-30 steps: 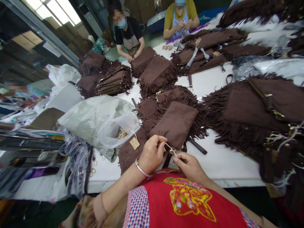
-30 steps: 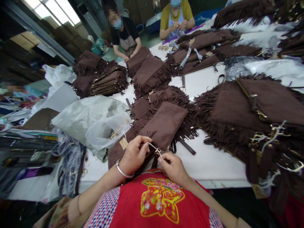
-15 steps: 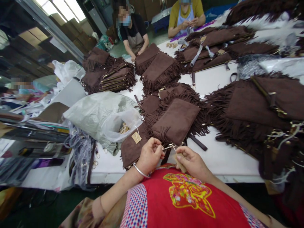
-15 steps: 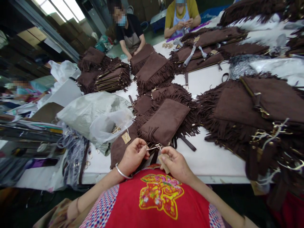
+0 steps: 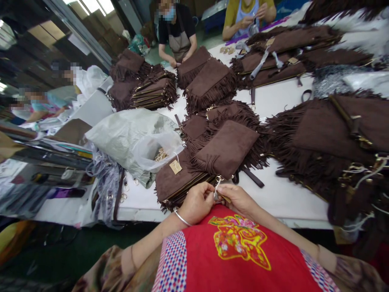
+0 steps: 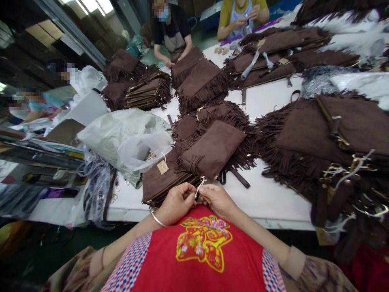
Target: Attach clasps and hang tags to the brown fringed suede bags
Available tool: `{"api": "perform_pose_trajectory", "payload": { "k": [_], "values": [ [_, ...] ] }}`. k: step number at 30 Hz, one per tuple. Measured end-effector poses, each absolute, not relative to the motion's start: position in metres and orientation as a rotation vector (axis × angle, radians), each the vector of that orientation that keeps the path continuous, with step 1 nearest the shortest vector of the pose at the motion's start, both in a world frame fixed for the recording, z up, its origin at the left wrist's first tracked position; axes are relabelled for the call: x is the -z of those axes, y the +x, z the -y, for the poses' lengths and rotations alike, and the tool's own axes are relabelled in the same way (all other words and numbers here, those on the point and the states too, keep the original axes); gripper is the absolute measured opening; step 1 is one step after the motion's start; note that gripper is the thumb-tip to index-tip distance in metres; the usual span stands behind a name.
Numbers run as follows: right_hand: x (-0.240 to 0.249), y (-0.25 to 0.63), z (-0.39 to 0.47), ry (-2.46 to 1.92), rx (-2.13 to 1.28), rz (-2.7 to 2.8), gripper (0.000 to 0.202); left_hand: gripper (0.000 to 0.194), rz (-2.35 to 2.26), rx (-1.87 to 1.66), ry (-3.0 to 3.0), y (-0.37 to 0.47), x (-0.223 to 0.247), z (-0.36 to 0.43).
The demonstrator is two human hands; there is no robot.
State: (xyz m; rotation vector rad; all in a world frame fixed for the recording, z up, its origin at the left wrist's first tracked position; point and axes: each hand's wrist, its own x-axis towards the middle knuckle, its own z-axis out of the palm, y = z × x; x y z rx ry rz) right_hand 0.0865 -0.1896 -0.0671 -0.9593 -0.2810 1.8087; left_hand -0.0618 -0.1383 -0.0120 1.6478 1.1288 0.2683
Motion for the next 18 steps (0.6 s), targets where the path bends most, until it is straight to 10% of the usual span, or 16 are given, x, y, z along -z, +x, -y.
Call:
{"api": "perform_pose_trajectory", "payload": {
  "k": [18],
  "values": [
    [0.066, 0.090, 0.196, -1.460, -1.497, 0.703, 0.031, 0.030, -1.281, -0.344, 1.070, -0.052, 0.024, 0.141]
  ]
}}
